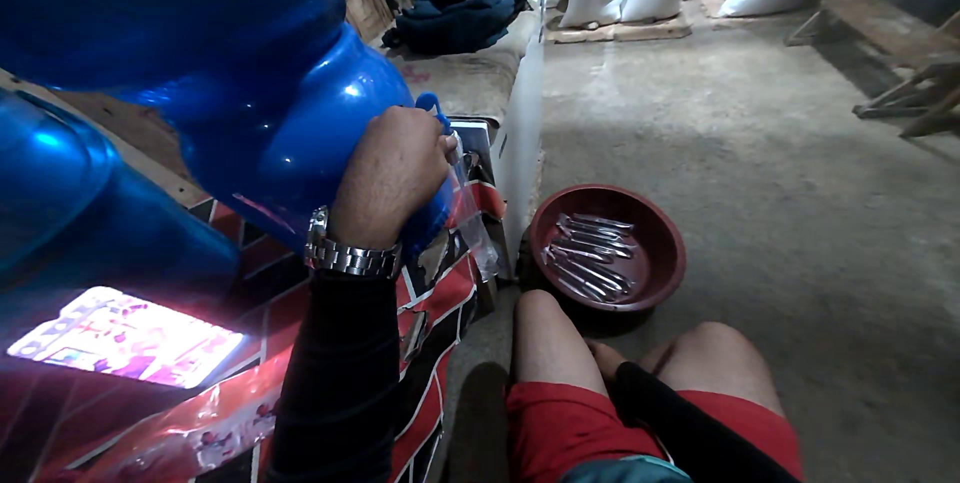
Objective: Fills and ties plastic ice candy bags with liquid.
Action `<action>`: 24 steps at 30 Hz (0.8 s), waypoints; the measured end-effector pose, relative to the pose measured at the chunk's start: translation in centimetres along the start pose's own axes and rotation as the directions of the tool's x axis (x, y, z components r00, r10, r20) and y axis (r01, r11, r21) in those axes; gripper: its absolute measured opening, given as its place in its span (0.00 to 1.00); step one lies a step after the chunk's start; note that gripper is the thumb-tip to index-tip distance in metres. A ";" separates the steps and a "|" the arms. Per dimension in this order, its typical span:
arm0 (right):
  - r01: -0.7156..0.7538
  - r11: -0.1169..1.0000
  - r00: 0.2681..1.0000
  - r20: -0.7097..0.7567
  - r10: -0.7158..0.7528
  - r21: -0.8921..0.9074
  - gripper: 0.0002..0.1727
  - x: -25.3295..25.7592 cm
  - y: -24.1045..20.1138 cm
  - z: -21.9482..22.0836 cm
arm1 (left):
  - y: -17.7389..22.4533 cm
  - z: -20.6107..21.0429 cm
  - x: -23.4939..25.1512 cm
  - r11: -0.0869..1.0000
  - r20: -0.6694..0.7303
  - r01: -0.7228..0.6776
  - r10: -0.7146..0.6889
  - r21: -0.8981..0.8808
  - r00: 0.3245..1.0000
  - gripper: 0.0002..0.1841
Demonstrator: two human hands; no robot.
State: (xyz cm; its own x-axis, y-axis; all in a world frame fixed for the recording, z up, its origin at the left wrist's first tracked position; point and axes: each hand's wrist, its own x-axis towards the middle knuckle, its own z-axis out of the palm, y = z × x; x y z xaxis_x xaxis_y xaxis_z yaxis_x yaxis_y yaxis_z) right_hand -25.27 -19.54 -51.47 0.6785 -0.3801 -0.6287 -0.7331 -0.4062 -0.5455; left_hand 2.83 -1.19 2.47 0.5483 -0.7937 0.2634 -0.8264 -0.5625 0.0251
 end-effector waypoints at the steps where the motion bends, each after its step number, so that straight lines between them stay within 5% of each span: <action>1: 0.071 0.997 0.994 -0.081 -0.071 -0.007 0.26 0.5 0.9 0.8 | 0.0 0.0 0.0 1.000 0.000 0.001 -0.001 0.001 1.000 0.21; 5: -0.169 0.985 0.980 0.109 0.165 0.032 0.26 -2.0 -3.0 -1.6 | 0.0 0.0 0.0 1.000 0.000 0.017 -0.017 -0.015 1.000 0.22; 24: -0.143 0.990 0.984 0.110 0.143 -0.009 0.25 -2.8 -3.5 -2.0 | 0.0 0.1 0.1 1.000 0.006 0.004 -0.004 0.026 1.000 0.19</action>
State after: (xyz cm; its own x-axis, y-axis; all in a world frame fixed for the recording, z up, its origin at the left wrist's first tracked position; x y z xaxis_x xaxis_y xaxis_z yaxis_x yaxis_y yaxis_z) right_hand -24.52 -18.66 -46.65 0.5575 -0.3406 -0.7571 -0.8219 -0.3552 -0.4454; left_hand 2.86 -1.28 2.41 0.5527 -0.7926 0.2575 -0.8204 -0.5719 0.0007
